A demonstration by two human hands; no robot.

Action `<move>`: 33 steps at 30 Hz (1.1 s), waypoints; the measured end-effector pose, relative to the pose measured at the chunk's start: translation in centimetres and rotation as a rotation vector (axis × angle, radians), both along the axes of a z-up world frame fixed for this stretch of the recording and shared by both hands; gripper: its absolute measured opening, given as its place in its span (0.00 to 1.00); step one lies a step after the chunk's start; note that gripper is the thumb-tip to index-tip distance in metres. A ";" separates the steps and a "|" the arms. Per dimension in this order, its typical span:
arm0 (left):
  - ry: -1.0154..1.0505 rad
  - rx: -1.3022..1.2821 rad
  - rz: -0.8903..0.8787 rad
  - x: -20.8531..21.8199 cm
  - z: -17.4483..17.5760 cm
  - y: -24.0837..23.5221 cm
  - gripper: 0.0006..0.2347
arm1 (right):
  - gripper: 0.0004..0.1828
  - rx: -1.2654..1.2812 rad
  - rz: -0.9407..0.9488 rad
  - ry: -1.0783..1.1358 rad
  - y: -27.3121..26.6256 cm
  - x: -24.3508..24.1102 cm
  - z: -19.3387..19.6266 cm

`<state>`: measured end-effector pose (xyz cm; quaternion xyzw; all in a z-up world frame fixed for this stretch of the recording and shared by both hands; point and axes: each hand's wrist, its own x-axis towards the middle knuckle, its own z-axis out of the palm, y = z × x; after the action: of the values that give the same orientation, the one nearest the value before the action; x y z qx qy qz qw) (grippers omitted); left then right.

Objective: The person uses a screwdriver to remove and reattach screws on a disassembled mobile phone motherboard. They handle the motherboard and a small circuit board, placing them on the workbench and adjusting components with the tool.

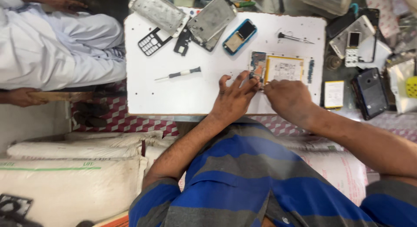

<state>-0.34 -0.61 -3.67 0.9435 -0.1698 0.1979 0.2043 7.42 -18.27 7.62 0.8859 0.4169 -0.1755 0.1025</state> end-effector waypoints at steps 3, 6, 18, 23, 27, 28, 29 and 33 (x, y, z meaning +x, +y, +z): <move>0.039 -0.052 -0.022 -0.1 -0.4 0.0 0.09 | 0.10 -0.014 -0.088 0.056 -0.6 0.6 -0.1; -0.031 -0.003 -0.014 -0.3 -0.7 -0.1 0.15 | 0.07 0.187 -0.043 -0.055 -2.0 0.5 0.5; 0.138 -0.124 -0.066 0.8 -0.4 0.7 0.17 | 0.15 1.663 -0.780 1.168 -10.8 0.5 -5.4; 0.106 -0.150 0.019 0.4 1.4 1.4 0.17 | 0.40 1.967 -0.623 1.399 -12.1 1.5 -8.1; 0.068 -0.143 0.120 -0.3 1.8 3.1 0.16 | 0.29 2.015 -0.687 1.302 -14.2 0.5 -10.9; 0.075 -0.146 0.155 -0.7 1.9 3.7 0.15 | 0.30 2.021 -0.702 1.279 -14.6 0.3 -11.6; 0.075 -0.164 0.173 -1.0 2.0 4.4 0.14 | 0.34 2.021 -0.706 1.249 -14.7 0.1 -12.4; 0.058 -0.212 0.243 -1.9 2.1 6.4 0.09 | 0.45 1.967 -0.626 1.177 -13.1 0.6 -13.4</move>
<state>-2.21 5.80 -1.56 0.9356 -0.0267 0.2104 0.2822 8.01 -31.41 -5.80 0.4307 0.1210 -0.1775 -0.8766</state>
